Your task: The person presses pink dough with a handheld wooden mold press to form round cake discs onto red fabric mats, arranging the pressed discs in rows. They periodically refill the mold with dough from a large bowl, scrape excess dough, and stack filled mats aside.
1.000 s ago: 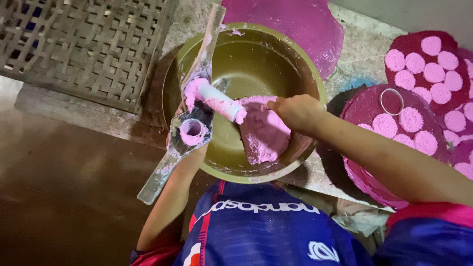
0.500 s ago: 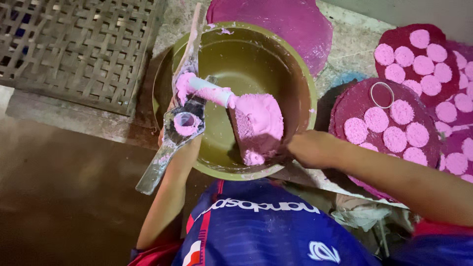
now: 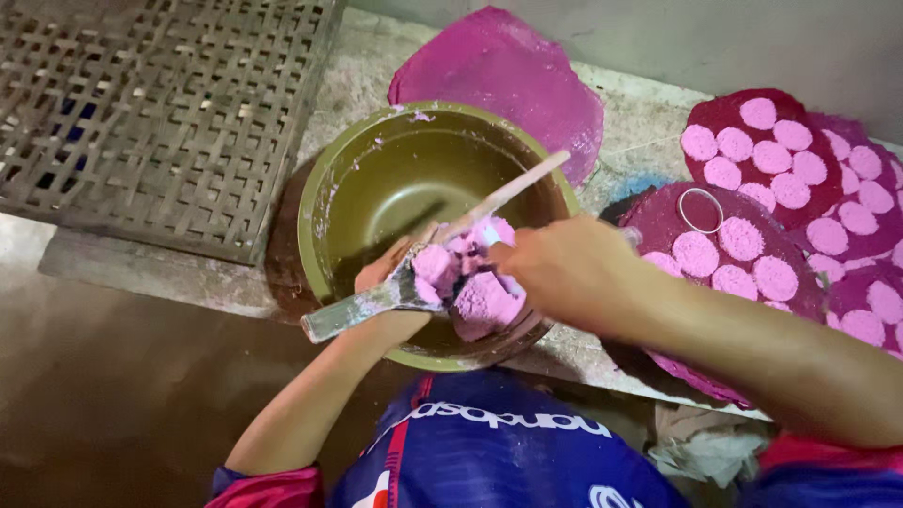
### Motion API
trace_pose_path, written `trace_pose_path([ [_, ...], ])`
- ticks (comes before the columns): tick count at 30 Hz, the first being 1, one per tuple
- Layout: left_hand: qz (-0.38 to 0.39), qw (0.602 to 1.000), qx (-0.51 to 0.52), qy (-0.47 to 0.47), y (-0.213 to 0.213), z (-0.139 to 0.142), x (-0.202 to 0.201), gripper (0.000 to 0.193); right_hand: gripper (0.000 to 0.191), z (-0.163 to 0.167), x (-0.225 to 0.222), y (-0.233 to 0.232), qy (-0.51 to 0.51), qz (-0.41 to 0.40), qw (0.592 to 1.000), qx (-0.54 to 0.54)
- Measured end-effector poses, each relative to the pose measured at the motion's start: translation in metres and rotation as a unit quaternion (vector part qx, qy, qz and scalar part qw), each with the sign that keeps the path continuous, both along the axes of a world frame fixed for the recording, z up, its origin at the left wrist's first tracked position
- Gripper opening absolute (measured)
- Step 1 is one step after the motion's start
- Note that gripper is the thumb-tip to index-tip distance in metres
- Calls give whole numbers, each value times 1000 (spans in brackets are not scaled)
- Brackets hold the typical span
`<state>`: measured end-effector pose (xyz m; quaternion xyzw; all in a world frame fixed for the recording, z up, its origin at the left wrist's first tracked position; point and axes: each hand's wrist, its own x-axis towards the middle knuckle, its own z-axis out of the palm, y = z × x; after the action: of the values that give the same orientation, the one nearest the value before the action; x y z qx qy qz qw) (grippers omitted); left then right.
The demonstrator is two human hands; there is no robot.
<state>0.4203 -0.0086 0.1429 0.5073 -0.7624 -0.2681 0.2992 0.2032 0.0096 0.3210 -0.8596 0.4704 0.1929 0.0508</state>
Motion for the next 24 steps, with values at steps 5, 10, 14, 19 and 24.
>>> trace_pose_path([
  [5, -171, 965, 31, 195, 0, -24, 5, 65, 32, -47, 38, 27, 57, 160, 980, -104],
  [10, -65, 990, 58, -112, -6, -7, 24, 32, 38, 12, 12, 45, -12, 123, 981, -147],
  [14, 69, 970, 211, 98, -6, 22, 41, 39, 38, 44, 7, 51, -38, 79, 983, -159],
  [19, 20, 985, 152, 84, -11, -1, 13, 65, 22, -4, 61, 35, 62, 146, 977, -144],
  [24, 24, 994, 82, 68, -18, -21, 22, 32, 33, 28, 29, 46, -63, 89, 981, -159],
])
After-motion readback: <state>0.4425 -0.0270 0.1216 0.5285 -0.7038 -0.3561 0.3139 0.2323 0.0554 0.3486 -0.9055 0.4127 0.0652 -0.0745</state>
